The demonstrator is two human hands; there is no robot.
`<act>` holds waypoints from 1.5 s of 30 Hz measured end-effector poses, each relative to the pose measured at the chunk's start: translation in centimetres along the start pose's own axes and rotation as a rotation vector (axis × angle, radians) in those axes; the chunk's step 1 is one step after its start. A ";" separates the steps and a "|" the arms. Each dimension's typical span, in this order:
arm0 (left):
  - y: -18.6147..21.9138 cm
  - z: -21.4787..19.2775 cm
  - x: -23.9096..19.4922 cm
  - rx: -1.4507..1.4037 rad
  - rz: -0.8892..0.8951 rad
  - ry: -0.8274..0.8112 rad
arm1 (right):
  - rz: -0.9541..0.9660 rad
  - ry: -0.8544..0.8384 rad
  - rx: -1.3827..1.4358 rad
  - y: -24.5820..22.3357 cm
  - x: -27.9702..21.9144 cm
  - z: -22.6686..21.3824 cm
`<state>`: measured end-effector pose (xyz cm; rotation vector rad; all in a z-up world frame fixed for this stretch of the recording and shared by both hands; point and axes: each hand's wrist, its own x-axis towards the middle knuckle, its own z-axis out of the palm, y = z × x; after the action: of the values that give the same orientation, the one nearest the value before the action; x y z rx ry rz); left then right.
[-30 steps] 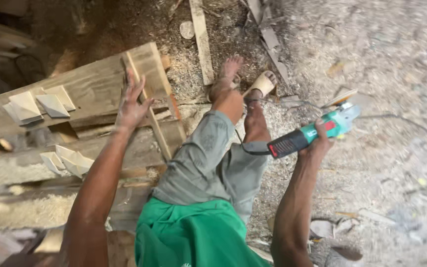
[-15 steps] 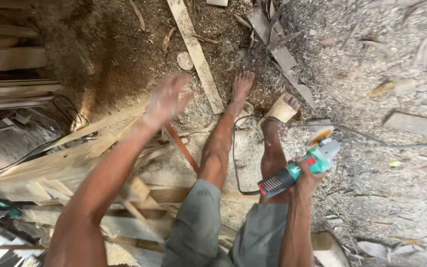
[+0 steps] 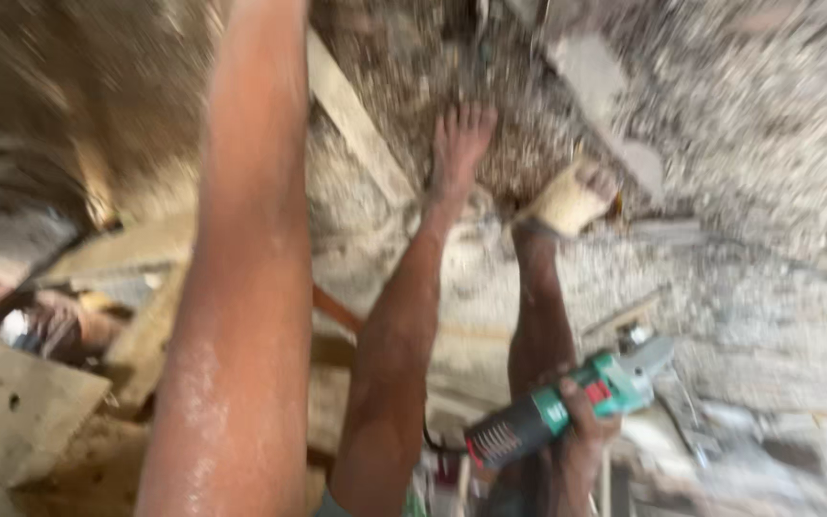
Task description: The person uses an angle grinder with a sanding disc to smooth the edges of small, light-colored wooden blocks. They hold each block by hand, rotate it to sand different sides, and place the finished pieces on a wooden pallet nearby.
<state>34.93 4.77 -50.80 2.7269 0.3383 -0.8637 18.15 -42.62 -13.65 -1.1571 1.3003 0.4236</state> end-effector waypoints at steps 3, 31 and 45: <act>1.2 1.0 -6.1 -0.040 -0.040 -0.096 | 0.030 0.007 -0.035 -0.7 -1.3 -1.7; 26.8 -48.5 -58.6 -1.114 0.398 0.335 | -0.720 -0.129 0.546 -5.0 -26.4 -21.3; 16.5 -44.4 -77.0 -1.345 1.156 0.646 | -0.899 -0.285 0.567 -2.6 -29.9 -25.6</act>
<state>1.95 -7.66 32.46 1.3544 -0.4172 0.4781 -1.80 -55.02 18.02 -1.0176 0.4951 -0.4126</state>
